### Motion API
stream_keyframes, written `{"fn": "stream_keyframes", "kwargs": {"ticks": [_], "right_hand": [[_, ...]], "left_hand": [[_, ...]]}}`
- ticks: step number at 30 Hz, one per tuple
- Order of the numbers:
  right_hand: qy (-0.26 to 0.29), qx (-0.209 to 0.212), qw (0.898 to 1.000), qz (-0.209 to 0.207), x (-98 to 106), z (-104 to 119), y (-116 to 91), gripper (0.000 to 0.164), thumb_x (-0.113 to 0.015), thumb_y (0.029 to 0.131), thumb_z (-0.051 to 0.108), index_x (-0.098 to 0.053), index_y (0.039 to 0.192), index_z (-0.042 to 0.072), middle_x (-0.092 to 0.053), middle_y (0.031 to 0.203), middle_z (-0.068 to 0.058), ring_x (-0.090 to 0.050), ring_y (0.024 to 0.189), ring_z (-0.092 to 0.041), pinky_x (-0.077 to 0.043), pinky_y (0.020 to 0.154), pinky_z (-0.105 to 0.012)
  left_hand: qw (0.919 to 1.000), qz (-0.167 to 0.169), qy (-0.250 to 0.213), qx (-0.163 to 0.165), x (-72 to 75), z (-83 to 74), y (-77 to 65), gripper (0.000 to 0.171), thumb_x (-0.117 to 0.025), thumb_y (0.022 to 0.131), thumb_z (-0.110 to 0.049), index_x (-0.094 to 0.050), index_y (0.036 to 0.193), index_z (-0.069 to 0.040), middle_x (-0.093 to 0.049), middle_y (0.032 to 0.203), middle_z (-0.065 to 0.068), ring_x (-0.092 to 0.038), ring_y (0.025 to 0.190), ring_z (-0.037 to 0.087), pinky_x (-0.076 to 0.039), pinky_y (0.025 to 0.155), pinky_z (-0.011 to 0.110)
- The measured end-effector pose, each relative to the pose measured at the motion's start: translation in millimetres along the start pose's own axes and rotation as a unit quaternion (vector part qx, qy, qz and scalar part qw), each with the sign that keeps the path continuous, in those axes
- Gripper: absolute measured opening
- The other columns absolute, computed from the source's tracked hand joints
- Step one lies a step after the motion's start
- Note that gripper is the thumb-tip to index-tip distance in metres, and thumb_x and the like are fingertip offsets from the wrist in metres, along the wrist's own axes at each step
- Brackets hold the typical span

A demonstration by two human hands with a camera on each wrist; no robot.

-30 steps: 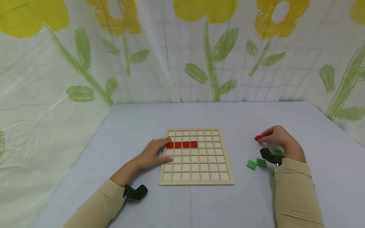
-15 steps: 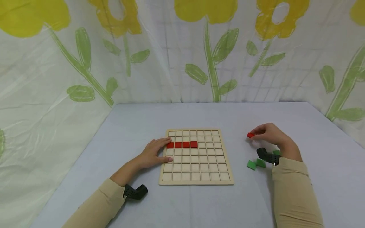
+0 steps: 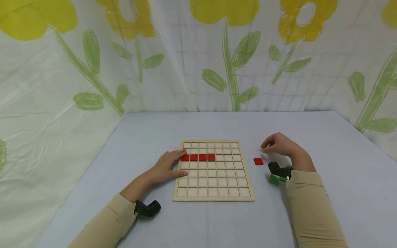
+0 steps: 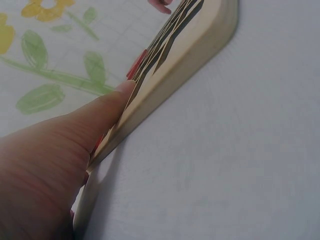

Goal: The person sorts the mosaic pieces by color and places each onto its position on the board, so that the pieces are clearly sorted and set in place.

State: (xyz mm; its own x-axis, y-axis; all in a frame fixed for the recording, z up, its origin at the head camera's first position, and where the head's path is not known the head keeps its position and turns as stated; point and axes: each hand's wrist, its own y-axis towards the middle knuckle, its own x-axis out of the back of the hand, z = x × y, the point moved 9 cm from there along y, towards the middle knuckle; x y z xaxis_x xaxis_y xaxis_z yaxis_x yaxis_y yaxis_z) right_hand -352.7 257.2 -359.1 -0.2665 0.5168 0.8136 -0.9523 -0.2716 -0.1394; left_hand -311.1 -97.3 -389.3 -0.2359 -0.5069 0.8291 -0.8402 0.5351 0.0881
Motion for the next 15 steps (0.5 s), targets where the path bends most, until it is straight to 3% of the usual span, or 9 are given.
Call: {"fn": "stream_keyframes", "kwargs": {"ticks": [8, 15], "right_hand": [[0.004, 0.003, 0.993, 0.122, -24, 12, -7, 0.032, -0.077, 0.075, 0.021, -0.066, 0.099, 0.002, -0.064, 0.094, -0.006, -0.054, 0.088, -0.018, -0.047, 0.075, -0.028], [0.016, 0.004, 0.991, 0.135, -33, 15, -7, 0.029, -0.080, 0.071, 0.014, -0.062, 0.090, 0.003, -0.055, 0.085, -0.004, -0.048, 0.083, -0.018, -0.043, 0.069, -0.027]], "left_hand": [[0.9999, 0.008, -0.003, 0.009, 0.8, 0.2, -0.3, 0.078, -0.068, 0.082, -0.041, -0.034, 0.144, -0.009, -0.031, 0.152, 0.008, -0.022, 0.142, 0.030, -0.005, 0.117, 0.053], [0.9999, 0.007, 0.000, 0.013, 0.3, 0.2, 1.2, 0.079, -0.069, 0.081, -0.043, -0.036, 0.143, -0.008, -0.032, 0.151, 0.009, -0.023, 0.141, 0.031, -0.005, 0.116, 0.054]]}}
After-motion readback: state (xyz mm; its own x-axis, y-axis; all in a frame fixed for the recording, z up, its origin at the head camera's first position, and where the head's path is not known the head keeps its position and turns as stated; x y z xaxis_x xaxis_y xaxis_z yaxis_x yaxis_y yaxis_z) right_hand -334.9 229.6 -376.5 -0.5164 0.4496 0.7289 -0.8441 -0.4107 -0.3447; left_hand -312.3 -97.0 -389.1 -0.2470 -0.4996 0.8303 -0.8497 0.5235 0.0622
